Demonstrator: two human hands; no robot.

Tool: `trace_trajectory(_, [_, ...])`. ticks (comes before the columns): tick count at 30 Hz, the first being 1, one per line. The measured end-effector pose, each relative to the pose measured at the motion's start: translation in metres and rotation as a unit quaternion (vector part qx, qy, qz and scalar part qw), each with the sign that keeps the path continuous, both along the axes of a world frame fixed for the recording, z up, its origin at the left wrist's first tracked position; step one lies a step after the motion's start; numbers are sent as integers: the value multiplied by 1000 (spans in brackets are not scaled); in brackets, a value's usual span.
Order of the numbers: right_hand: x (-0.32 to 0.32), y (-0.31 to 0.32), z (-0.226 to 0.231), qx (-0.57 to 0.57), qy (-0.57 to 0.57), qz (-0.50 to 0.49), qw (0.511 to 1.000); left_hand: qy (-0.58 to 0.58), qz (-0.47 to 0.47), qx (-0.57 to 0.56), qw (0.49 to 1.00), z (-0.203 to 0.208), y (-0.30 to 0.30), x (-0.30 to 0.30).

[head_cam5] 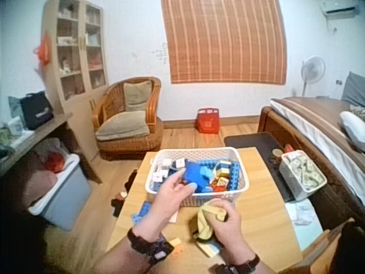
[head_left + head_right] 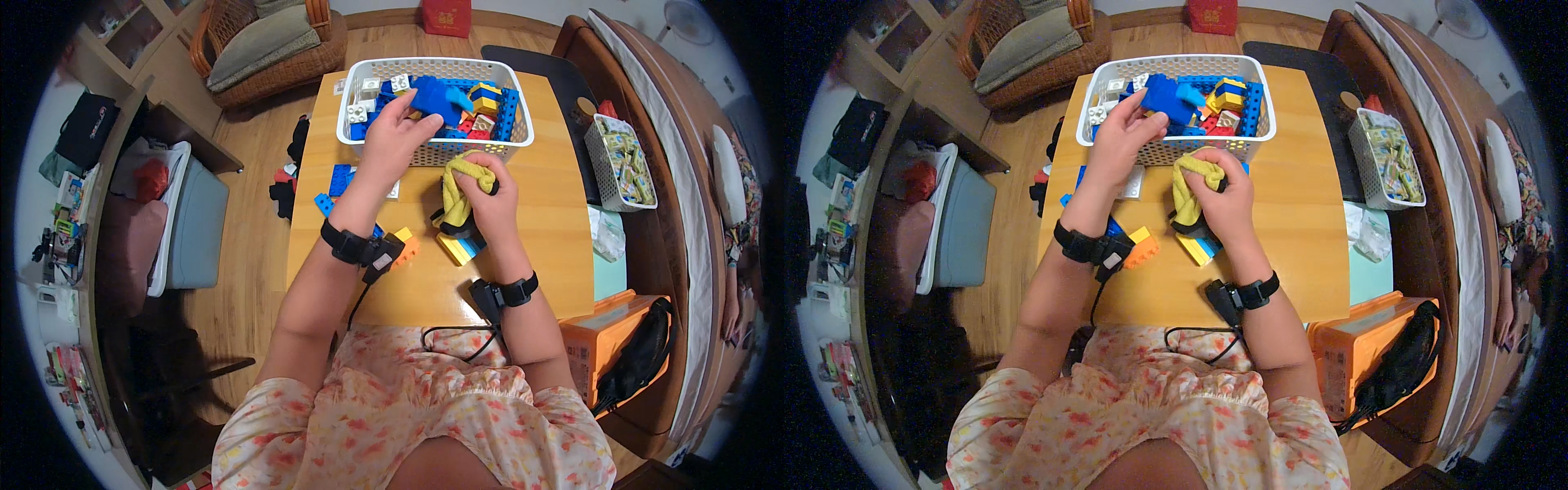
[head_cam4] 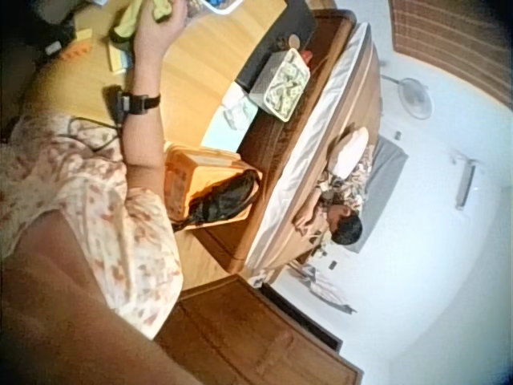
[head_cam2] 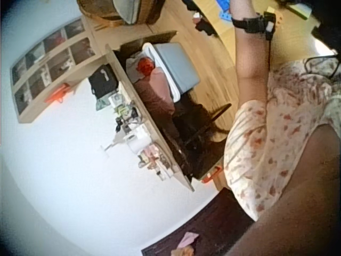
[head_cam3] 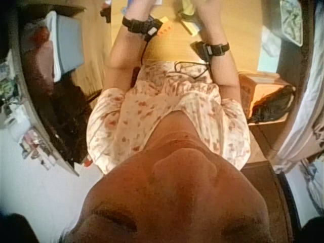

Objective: The person cleans toy blocks one by one using a yellow cloth and then places them back into a white basket on a wooden table.

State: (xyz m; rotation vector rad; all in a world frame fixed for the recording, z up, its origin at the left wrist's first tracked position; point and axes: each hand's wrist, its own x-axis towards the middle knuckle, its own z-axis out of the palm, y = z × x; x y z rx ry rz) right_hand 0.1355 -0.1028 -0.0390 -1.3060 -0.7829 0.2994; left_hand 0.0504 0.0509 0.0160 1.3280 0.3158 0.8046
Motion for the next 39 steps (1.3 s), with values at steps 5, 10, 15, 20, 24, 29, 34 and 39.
trace_trajectory(5, [6,-3,4,9,0,-28,1000,100,44,112,988,5,-5,-27])
trace_trajectory(10, [1,-4,10,16,-1,-2,1000,331,-53,272,902,4,-35,-97])
trace_trajectory(15, [-1,-3,6,9,-33,-8,999,322,-174,454,812,-26,-50,-112])
trace_trajectory(20, [1,-2,2,10,-6,-12,1000,371,-196,366,831,-13,-42,-99])
trace_trajectory(24, [-4,0,7,13,17,1,1000,133,-132,57,981,-37,-17,-69])
trace_trajectory(29, [-10,-4,9,-27,-152,41,987,-3,-100,-191,976,-48,-29,-26])
trace_trajectory(34, [-11,4,8,-35,-235,16,971,-20,-71,-208,975,-61,-34,-31])
trace_trajectory(39, [1,5,-3,-29,-185,-59,981,-20,-117,-265,957,-55,-36,-35])
